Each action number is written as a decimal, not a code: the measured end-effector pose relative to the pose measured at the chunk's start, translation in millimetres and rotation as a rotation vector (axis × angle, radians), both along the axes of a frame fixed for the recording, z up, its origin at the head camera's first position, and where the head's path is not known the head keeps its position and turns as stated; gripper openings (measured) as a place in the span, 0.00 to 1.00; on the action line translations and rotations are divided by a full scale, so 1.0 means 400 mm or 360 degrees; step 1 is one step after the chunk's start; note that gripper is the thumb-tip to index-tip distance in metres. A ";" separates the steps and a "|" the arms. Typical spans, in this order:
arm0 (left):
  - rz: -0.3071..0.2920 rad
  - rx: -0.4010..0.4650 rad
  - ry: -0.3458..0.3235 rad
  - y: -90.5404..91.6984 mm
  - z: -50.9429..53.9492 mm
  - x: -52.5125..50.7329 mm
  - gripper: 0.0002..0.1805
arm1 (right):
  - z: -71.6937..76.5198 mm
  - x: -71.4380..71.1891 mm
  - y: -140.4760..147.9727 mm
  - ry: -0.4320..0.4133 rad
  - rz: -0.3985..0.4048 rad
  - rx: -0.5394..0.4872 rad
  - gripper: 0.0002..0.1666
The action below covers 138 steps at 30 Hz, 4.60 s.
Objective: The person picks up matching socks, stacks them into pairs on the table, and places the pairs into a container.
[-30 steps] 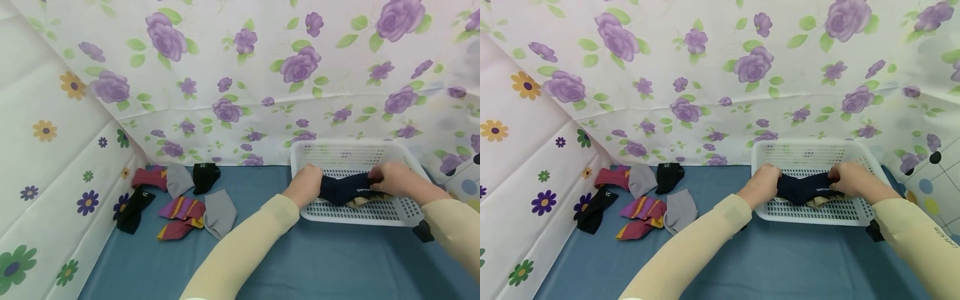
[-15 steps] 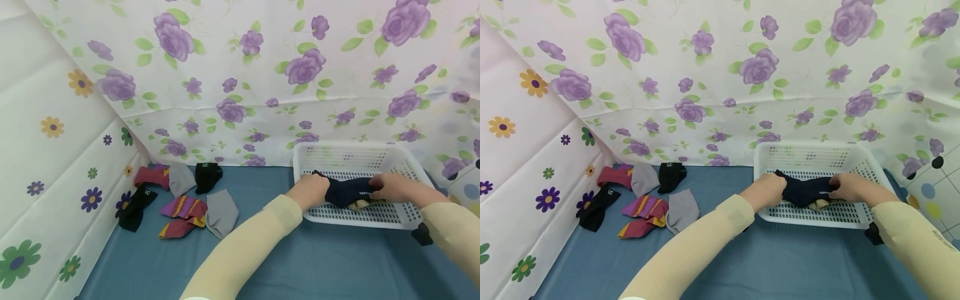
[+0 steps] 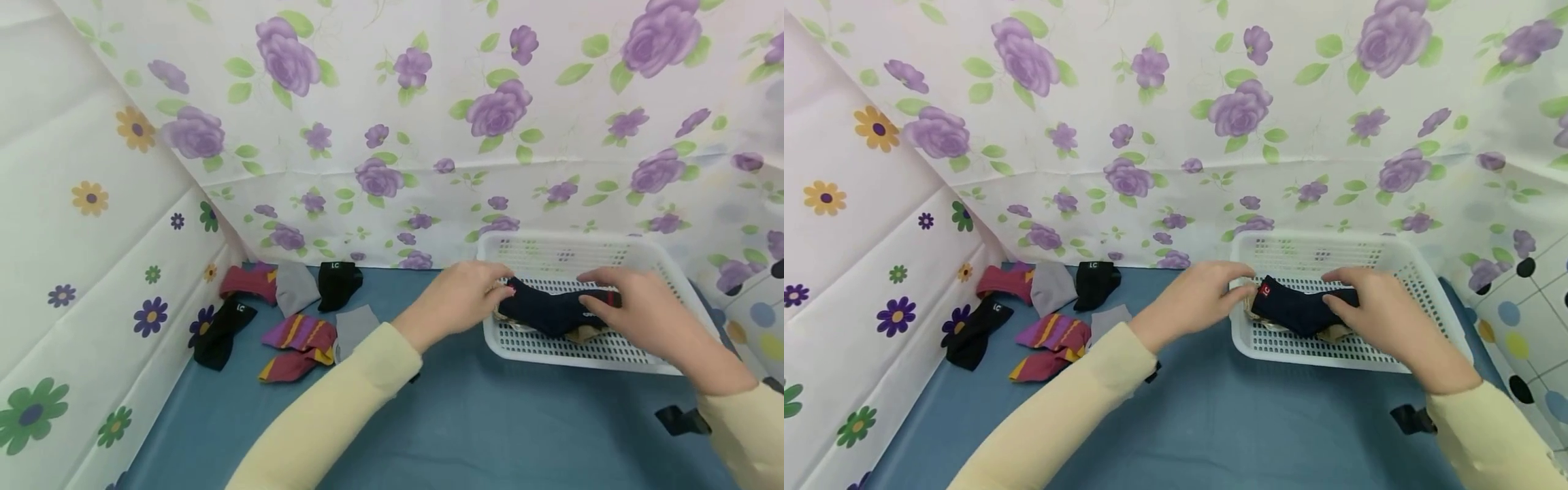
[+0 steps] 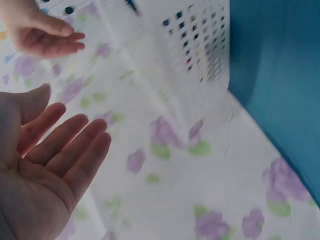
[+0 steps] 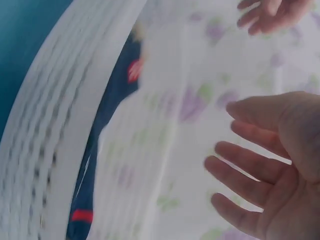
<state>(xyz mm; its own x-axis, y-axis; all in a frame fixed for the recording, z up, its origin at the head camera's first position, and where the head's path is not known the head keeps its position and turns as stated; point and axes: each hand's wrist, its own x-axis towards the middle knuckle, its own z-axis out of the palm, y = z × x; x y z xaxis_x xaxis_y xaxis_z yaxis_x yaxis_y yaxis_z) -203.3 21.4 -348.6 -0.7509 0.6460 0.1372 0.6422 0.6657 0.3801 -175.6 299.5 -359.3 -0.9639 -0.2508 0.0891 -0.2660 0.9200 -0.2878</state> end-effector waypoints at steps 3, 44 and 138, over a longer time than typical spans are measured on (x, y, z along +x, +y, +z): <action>0.0061 0.0177 0.0195 -0.063 0.022 0.036 0.19 | 0.015 0.057 -0.051 0.0231 0.0011 -0.0085 0.18; 0.0998 -0.0210 0.0111 -0.348 -0.343 0.210 0.29 | -0.297 0.255 -0.264 -0.0108 0.0071 -0.0135 0.31; 0.0310 0.0685 -0.0013 -0.163 -0.228 0.309 0.16 | -0.241 0.260 -0.394 -0.0013 0.0241 -0.1216 0.12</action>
